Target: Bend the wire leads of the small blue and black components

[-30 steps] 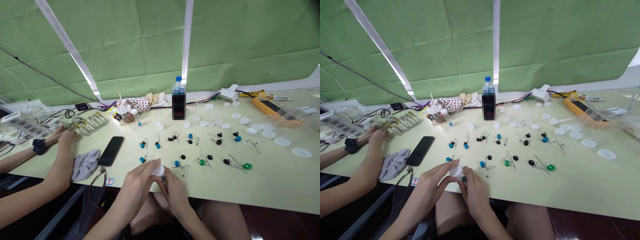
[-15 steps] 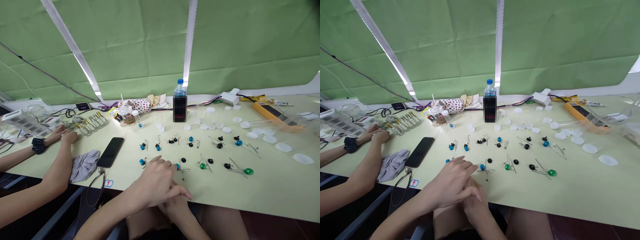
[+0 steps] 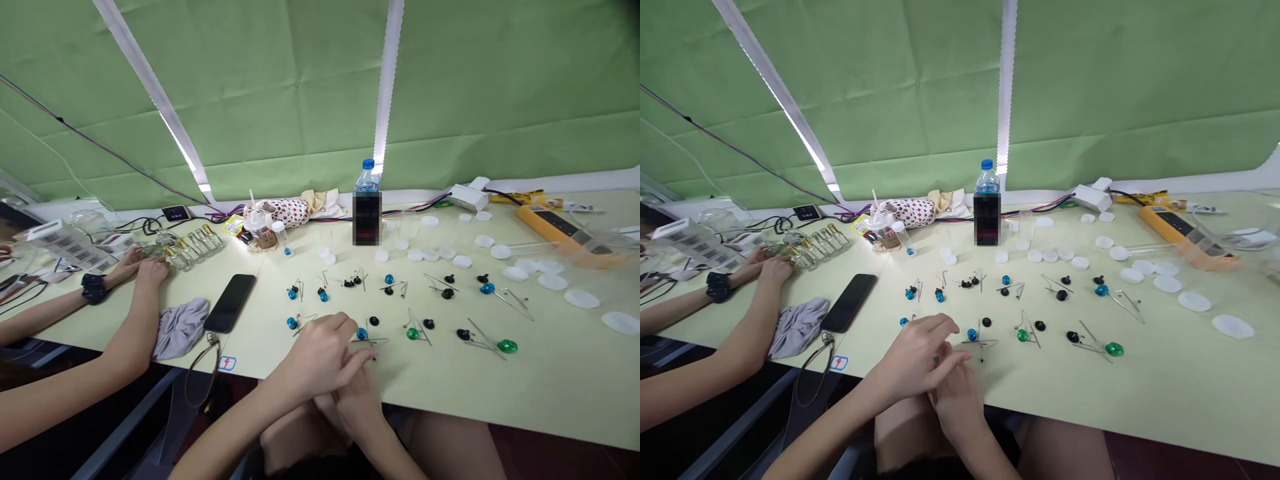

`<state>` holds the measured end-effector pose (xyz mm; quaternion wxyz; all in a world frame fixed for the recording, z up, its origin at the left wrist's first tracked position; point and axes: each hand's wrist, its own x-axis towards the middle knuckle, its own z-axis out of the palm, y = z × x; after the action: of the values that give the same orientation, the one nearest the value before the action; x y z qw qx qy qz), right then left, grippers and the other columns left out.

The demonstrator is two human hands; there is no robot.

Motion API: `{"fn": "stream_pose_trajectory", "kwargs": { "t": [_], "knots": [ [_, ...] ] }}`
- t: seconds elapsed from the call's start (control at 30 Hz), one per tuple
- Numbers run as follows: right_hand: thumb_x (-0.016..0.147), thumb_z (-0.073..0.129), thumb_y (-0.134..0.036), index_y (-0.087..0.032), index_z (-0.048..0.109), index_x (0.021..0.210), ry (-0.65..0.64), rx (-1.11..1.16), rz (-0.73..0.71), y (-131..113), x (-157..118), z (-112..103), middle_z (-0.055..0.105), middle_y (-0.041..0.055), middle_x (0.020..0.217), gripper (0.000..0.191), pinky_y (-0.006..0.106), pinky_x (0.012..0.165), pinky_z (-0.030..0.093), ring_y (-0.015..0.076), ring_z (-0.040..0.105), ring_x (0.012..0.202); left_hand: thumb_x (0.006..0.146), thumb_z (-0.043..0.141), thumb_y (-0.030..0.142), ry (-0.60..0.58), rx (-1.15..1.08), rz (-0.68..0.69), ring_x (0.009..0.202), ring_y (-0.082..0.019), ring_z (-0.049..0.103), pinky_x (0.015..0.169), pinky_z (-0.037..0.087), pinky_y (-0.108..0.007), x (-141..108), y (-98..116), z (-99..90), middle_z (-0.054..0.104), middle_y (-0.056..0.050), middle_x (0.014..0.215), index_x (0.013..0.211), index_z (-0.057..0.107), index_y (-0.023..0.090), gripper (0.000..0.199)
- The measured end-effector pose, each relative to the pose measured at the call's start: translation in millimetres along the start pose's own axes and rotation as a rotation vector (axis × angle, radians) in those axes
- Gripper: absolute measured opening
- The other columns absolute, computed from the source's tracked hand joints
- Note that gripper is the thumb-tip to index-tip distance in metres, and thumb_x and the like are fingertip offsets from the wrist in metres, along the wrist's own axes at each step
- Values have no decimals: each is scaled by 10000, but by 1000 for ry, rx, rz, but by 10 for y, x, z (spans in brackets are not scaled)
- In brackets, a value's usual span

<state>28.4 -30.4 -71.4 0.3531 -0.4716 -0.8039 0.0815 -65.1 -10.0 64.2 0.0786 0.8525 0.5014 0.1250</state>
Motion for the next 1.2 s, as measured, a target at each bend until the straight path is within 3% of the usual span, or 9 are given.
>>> {"fn": "stream_pose_trajectory", "kwargs": {
  "t": [0.1,0.3,0.4,0.5,0.63,0.77,0.9,1.03,1.2],
  "knots": [
    [877,397,-213,-164,541,1096,3,165,2,-16,24,-101,670,89,899,266,298,545,493,201,638,677,887,543,381,179,-130,-50,1050,-242,591,857,501,-343,-214,-7,118,599,-113,1145,1195,491,172,376],
    [970,371,-360,-134,377,1353,27,230,4,19,-63,-156,554,171,1273,445,336,714,560,247,633,1023,928,471,292,335,-172,-205,923,-190,631,760,537,-312,-432,-141,73,586,-57,1072,1198,457,272,271],
    [974,381,-379,-149,398,1356,16,238,35,18,-97,-169,523,164,1314,446,315,712,563,228,638,1017,903,503,347,606,-32,-264,881,-216,618,804,519,-369,-333,-509,-263,587,-41,939,1187,464,256,301],
    [978,375,-343,-154,463,1301,23,227,52,-7,-97,-181,540,155,1284,385,302,687,561,209,654,960,903,470,294,747,109,-405,1037,-265,565,895,471,-429,-99,-1096,-535,537,-109,1110,1202,435,190,319],
    [980,360,-302,-156,539,1215,26,140,-1,-39,-70,-181,596,137,1202,329,305,690,557,210,661,928,872,455,206,640,118,-476,1180,-306,474,936,440,-454,325,-1883,-460,470,-172,1212,1180,405,150,316],
    [987,338,-294,-148,573,1167,34,68,-36,-41,-47,-173,631,129,1144,329,289,658,549,205,669,888,863,474,203,499,75,-557,1103,-315,527,871,467,-468,600,-2265,-198,471,-182,1194,1163,402,138,315],
    [991,333,-292,-158,591,1136,46,43,-56,-34,-42,-154,652,120,1107,325,265,638,536,189,674,852,870,523,263,523,103,-496,1075,-317,540,880,462,-487,589,-2212,-213,514,-170,1135,1134,441,105,319],
    [988,346,-280,-163,589,1146,34,12,-66,-38,-51,-117,652,121,1119,313,267,636,530,191,675,847,915,478,381,625,178,-310,1306,-323,330,1091,249,-539,568,-1892,-296,453,-160,1287,1252,401,73,463],
    [984,364,-268,-160,576,1174,15,-28,-81,-44,-70,-70,645,118,1145,304,282,609,523,204,675,884,835,624,371,524,-55,-281,1165,-272,510,977,422,-428,946,-1640,38,567,-158,1199,1240,451,107,513]
  ]
}}
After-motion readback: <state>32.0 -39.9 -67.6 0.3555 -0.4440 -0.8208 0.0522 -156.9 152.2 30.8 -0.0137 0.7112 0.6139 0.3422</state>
